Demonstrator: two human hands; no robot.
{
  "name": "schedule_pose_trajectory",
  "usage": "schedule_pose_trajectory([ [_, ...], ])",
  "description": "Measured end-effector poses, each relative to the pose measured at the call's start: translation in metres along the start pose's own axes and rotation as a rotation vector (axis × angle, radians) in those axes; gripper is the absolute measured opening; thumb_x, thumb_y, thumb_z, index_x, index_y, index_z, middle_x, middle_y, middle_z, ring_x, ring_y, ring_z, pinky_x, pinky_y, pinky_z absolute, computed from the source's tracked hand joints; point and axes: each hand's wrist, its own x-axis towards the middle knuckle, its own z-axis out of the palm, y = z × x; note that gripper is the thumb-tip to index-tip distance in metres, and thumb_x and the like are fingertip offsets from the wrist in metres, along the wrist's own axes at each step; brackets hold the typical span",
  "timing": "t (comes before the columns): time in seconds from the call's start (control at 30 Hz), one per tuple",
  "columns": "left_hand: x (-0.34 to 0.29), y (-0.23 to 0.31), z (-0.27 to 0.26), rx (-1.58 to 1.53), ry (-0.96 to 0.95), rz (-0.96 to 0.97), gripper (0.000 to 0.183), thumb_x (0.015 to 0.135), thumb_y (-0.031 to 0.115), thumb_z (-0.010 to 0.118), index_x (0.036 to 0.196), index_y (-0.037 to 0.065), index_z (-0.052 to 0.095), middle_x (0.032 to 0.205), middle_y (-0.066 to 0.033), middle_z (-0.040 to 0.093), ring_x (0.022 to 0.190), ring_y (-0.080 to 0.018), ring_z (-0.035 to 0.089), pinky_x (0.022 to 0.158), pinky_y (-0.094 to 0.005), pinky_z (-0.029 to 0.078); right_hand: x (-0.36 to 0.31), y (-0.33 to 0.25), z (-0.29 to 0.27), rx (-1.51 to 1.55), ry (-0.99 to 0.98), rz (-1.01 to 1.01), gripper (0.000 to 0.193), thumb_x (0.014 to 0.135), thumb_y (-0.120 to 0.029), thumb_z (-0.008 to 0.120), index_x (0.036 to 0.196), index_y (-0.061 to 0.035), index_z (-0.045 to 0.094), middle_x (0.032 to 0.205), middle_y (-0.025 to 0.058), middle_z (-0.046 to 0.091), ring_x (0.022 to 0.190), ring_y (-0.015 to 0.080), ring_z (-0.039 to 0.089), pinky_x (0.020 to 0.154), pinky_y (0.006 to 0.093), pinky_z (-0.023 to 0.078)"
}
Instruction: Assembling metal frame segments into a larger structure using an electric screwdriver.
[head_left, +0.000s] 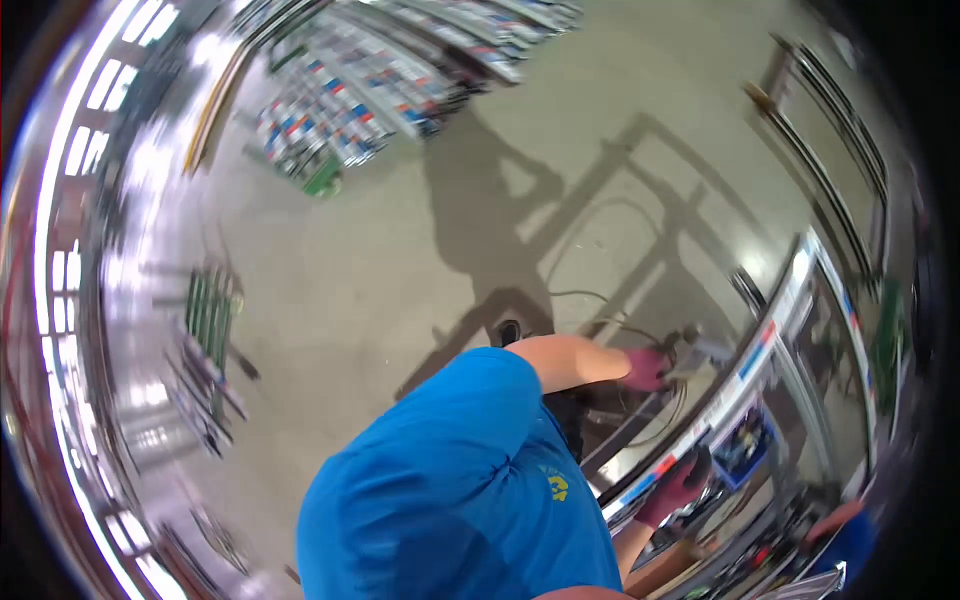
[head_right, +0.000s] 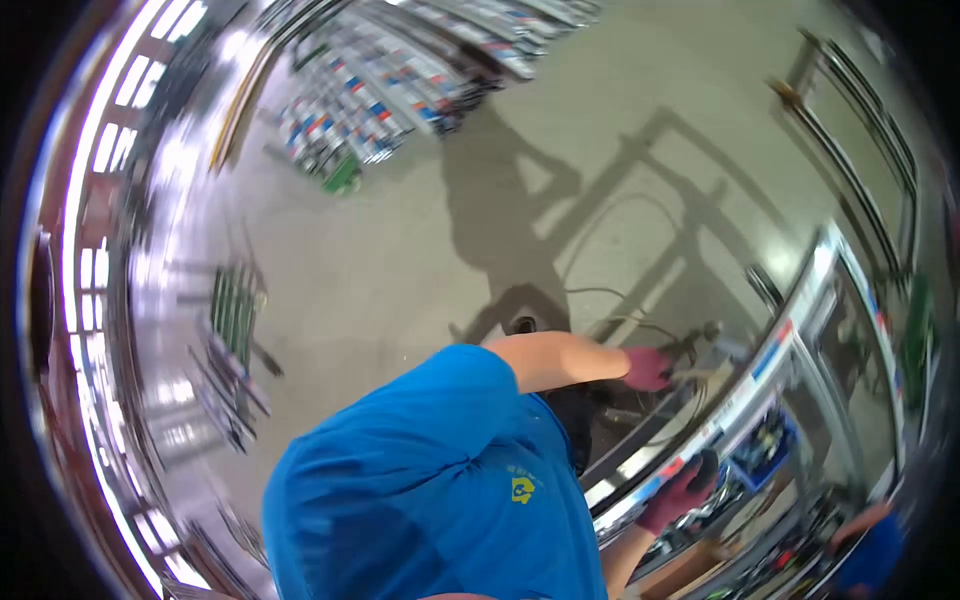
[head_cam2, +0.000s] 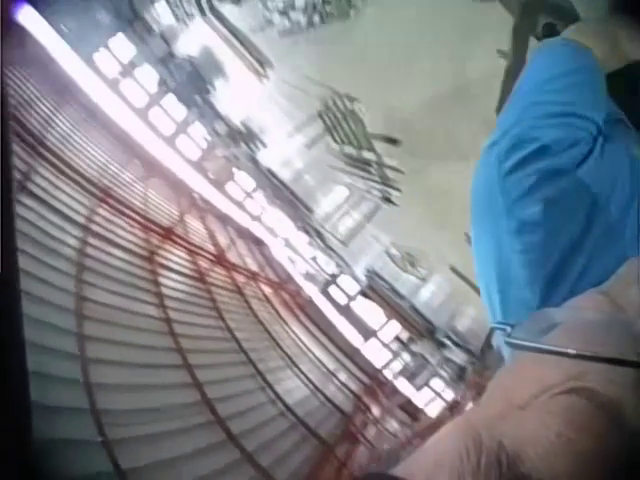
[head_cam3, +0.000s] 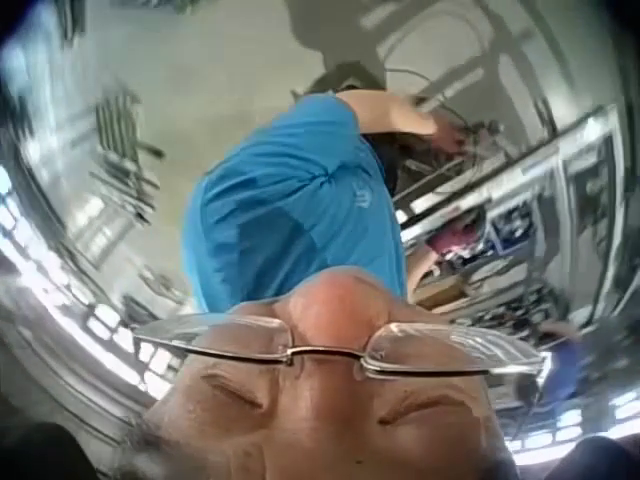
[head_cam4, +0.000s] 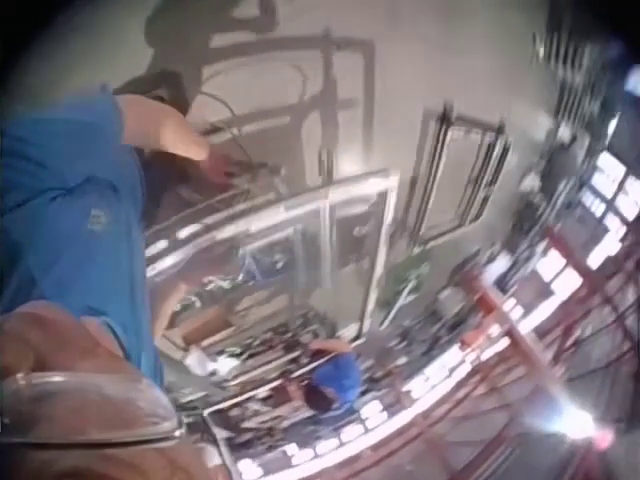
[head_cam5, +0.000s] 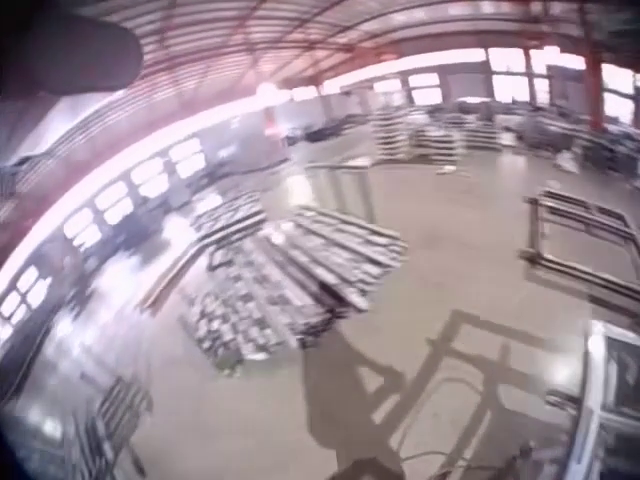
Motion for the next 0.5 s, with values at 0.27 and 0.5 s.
schedule_pose_trajectory([
  [0.27,-0.656,-0.356,0.09,-0.154,0.823,-1.694,0.056,0.098,0.049,0.051,0.126,0.006,0.072,0.135,-0.0198,0.068,0.128,-0.0362,0.063,0.108,-0.046,0.05,0.02,-0.131,0.19,0.073,-0.903,-0.431,0.035,0.104,-0.02,0.064,0.128,0.0054,0.063,0.119,0.0159,0.071,0.107,0.0234,0.067,0.098,0.0362,0.051],
  [0.5,-0.818,-0.189,0.137,-0.446,1.658,-1.408,0.046,0.097,0.042,0.049,0.097,0.006,0.079,0.103,-0.0222,0.075,0.101,-0.039,0.07,0.097,-0.0486,0.052,0.044,-0.094,0.372,-0.406,-1.329,-0.827,0.035,0.094,-0.029,0.069,0.11,0.0023,0.07,0.094,0.0154,0.074,0.083,0.0273,0.067,0.075,0.0409,0.052],
])
